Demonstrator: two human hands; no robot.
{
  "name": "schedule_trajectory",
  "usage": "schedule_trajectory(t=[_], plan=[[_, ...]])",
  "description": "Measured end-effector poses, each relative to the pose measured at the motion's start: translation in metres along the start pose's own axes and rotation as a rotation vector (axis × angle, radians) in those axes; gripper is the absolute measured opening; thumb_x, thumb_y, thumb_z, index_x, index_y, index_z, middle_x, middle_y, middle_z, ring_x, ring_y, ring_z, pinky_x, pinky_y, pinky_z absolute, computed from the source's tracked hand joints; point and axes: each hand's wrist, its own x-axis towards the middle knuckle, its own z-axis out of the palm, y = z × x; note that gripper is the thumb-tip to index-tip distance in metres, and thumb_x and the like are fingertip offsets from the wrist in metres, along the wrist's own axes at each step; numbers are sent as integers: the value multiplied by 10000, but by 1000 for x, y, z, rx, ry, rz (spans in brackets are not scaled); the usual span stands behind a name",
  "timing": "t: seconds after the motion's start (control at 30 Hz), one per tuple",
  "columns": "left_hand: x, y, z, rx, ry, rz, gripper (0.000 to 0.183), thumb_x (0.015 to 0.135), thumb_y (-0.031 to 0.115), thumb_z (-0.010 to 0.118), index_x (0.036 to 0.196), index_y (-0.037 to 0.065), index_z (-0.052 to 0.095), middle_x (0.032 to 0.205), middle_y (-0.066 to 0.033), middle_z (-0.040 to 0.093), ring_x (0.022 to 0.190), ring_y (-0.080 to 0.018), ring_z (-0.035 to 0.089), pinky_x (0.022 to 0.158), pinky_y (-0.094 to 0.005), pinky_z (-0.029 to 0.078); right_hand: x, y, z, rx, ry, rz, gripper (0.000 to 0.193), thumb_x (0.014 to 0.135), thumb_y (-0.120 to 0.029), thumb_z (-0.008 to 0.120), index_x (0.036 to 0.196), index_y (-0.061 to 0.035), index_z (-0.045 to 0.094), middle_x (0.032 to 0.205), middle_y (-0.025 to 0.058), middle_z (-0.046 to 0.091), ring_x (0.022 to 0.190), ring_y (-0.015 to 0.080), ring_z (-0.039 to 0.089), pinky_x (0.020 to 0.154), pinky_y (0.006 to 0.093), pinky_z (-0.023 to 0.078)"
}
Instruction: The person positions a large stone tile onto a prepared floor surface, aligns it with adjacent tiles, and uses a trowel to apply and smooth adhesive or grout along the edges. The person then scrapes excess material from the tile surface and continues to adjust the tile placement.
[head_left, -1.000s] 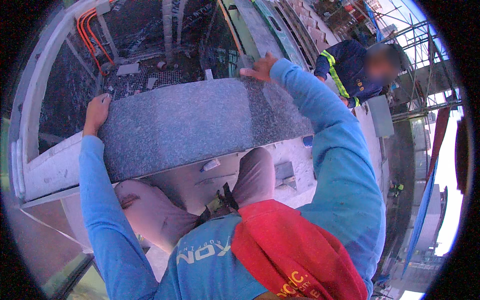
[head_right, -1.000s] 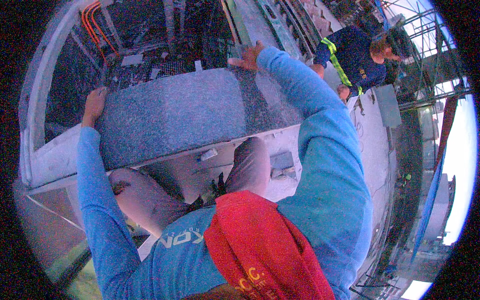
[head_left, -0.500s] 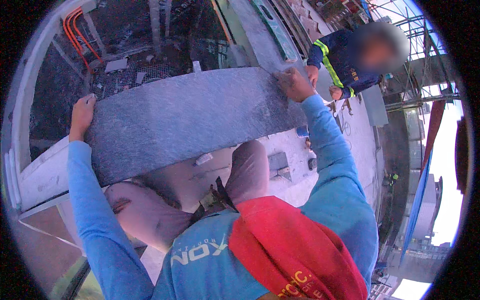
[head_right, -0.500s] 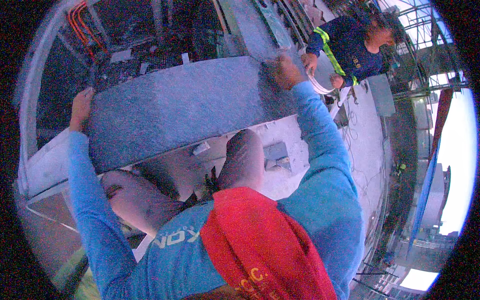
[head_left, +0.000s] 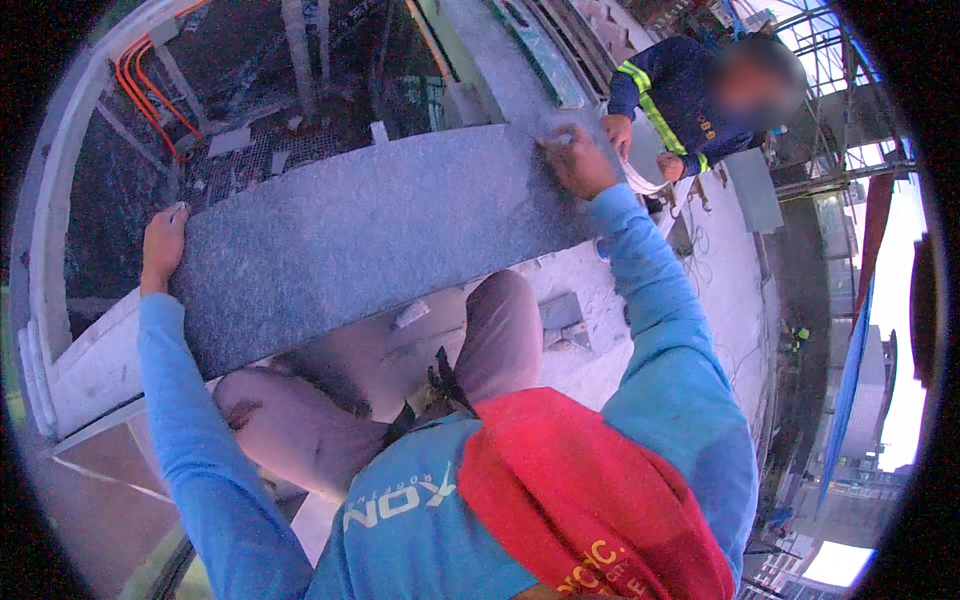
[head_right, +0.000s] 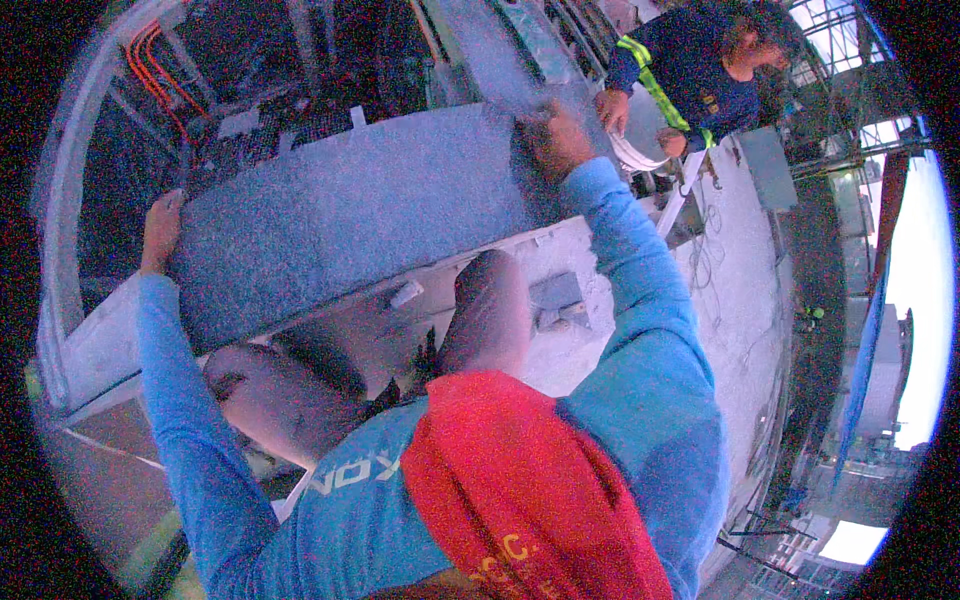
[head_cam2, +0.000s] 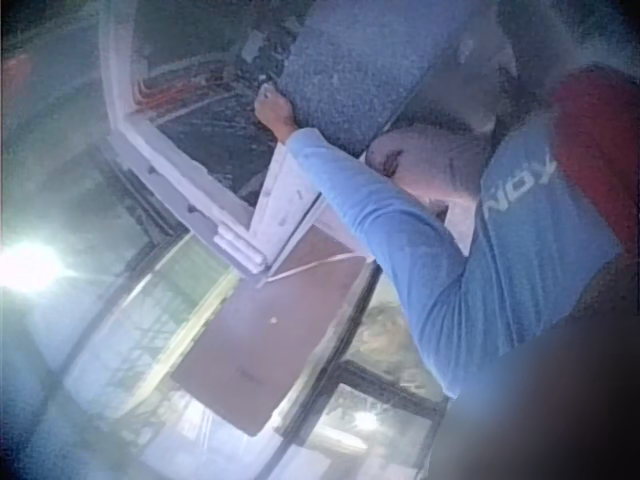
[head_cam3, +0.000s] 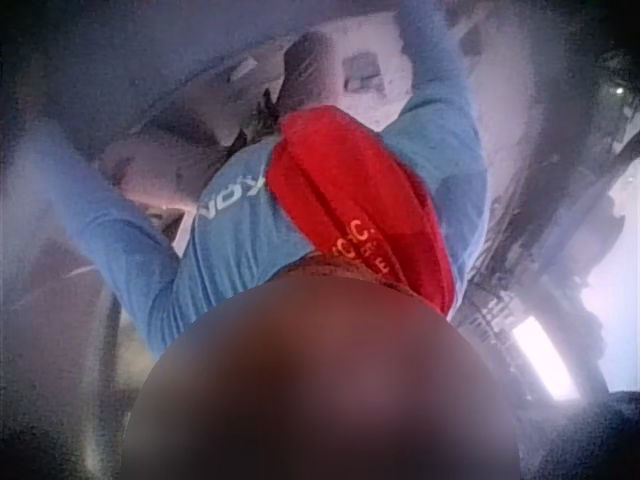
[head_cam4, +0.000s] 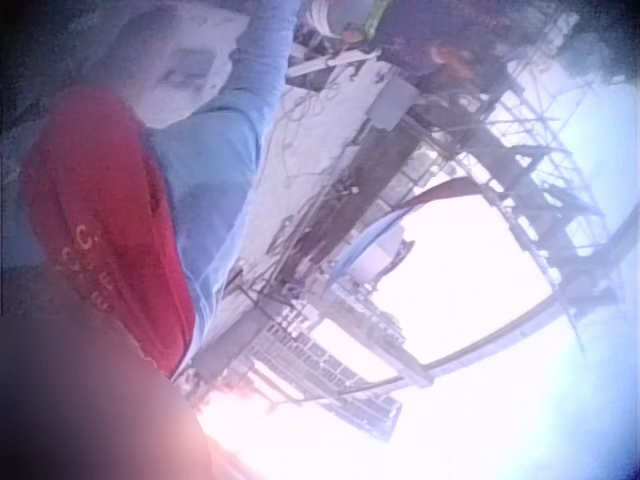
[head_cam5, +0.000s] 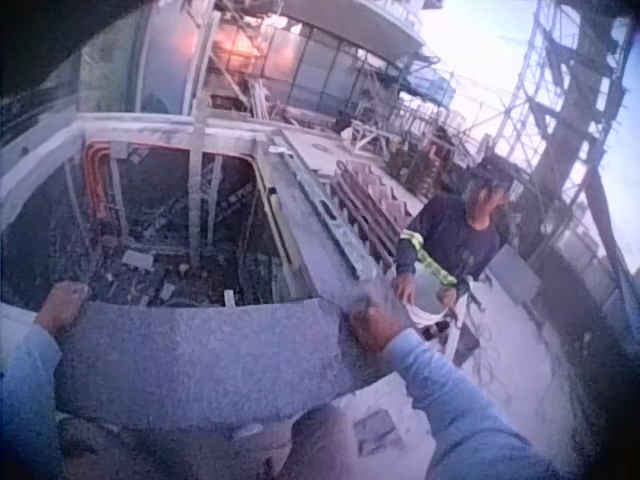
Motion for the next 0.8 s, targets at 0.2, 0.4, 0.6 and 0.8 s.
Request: schedule_trajectory(t=[0.2,0.4,0.6,0.8], plan=[[9,-18,4,12,-73,24,419,948,313,485,1190,4,631,1193,-212,625,1142,-362,580,986,-398,423,-14,-57,-29,243,288,63,213,865,-186,650,1042,-74,687,1077,171,628,915,377,634,784,447,518],[14,-25,5,90,-44,86,421,953,294,473,1208,-10,614,1248,-207,599,1190,-351,548,1010,-378,400,-79,-109,-39,379,471,208,117,821,-105,705,914,-33,700,882,129,674,793,314,650,714,381,513],[17,-28,5,144,-40,88,424,959,288,469,1213,-21,609,1257,-199,599,1206,-347,542,1020,-372,390,-151,-181,-20,490,273,582,193,811,-188,718,923,-32,694,847,143,686,782,258,664,719,338,514],[17,-25,4,-96,-120,-45,427,969,285,465,1216,-35,604,1268,-197,598,1215,-322,545,1020,-351,392,-157,-252,31,1079,125,734,268,881,-290,664,922,-27,694,781,105,692,720,189,663,647,339,504]])
